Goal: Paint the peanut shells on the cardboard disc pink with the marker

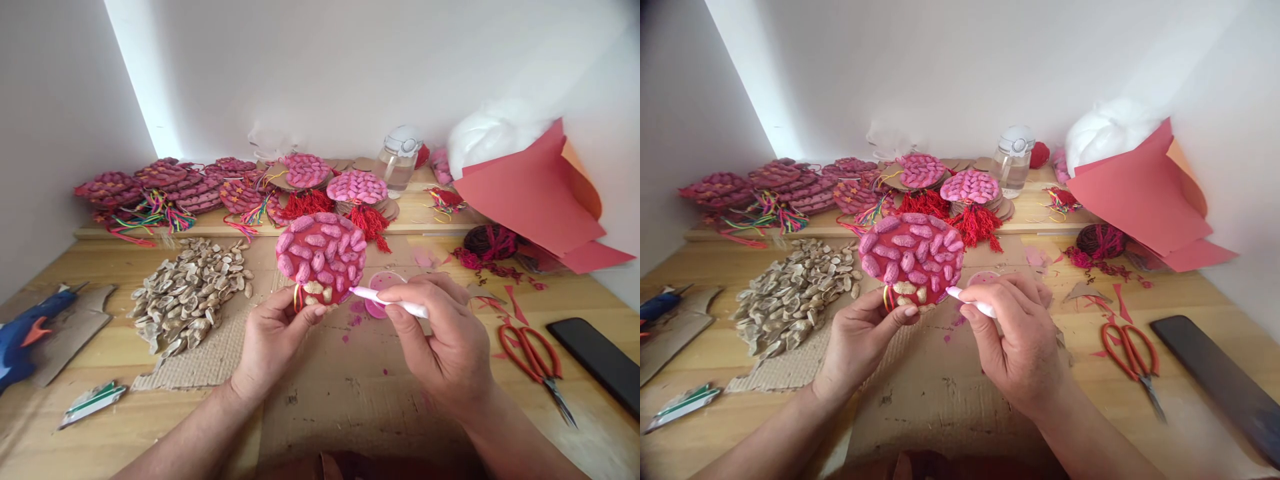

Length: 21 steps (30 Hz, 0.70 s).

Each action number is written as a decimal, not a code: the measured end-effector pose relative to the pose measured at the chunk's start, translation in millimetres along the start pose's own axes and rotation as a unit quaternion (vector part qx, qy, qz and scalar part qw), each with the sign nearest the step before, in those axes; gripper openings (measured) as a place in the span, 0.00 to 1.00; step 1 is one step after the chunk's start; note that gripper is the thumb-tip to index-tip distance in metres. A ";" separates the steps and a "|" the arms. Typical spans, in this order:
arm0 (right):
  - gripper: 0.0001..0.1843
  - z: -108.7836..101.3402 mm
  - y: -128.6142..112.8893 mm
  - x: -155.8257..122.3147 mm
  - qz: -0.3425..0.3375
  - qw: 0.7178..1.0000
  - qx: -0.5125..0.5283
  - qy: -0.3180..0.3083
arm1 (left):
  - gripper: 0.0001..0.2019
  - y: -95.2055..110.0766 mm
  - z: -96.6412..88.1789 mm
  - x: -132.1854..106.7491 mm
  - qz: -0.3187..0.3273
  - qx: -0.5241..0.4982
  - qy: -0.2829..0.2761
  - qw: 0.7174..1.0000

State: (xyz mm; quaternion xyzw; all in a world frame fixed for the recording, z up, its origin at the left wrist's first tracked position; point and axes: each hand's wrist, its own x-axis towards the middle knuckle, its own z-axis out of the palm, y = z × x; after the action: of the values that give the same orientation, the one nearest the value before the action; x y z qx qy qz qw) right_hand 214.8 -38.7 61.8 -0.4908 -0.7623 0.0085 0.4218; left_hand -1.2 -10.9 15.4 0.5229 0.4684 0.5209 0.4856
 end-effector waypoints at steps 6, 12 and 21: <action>0.09 -0.1 2.5 -1.4 0.026 0.998 0.061 0.020 | 0.10 -4.6 -1.8 3.3 -0.049 -0.066 0.002 0.997; 0.09 -1.8 6.1 -1.0 0.036 0.995 0.086 0.032 | 0.10 -11.0 -4.7 6.9 -0.094 -0.159 -0.016 0.983; 0.09 -1.6 5.3 -1.5 0.038 0.994 0.094 0.038 | 0.09 -11.4 -6.6 5.7 -0.093 -0.159 -0.025 0.982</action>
State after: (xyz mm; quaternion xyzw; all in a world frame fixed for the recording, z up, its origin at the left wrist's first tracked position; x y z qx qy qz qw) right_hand 220.0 -37.7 59.7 -0.4780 -0.7222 0.0773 0.4940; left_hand -7.5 -4.1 4.4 0.4058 0.4137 0.5279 0.6209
